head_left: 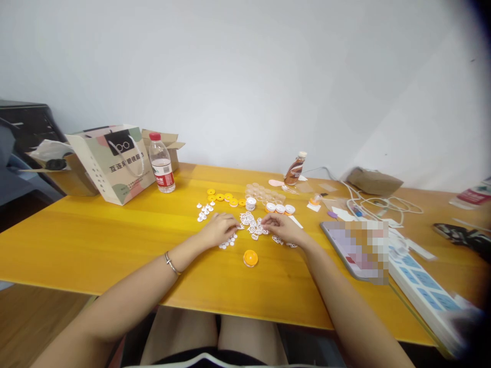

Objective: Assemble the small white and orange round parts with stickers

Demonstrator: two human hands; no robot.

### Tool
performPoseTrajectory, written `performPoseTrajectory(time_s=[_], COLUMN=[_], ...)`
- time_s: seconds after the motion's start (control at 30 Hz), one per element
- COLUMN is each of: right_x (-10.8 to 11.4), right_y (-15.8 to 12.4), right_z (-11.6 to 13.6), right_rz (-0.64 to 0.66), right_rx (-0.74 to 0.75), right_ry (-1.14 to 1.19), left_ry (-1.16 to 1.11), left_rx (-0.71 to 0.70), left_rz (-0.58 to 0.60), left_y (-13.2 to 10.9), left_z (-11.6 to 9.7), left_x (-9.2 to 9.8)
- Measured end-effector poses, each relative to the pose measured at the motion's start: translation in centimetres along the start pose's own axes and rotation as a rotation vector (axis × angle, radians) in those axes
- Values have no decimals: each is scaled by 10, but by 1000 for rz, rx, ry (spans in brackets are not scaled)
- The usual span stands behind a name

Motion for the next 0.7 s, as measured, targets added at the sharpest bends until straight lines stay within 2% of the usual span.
performPoseTrajectory(time_s=[0.27, 0.33, 0.5, 0.7], right_x=[15, 20, 21, 18], right_y=[-2, -6, -16, -17], right_z=[1, 1, -8, -10], right_rz=[-138, -109, 105, 101], right_rx=[2, -35, -200, -213], right_ry=[-194, -248, -377, -389], left_ry=[20, 23, -7, -44], left_rx=[10, 17, 31, 41], left_rz=[13, 9, -1, -32], left_y=[1, 1, 1, 1], left_z=[-1, 0, 0, 0], left_x=[2, 2, 2, 5])
Point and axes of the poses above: each hand's wrist, its own y-axis towards the middle knuckle, its own x-axis out of the back of the hand, z = x × y, the point moved 5 cm from there along y, towards the middle knuckle, and after that the axes turned 10 degrees about -x, right-handed, at the moved point
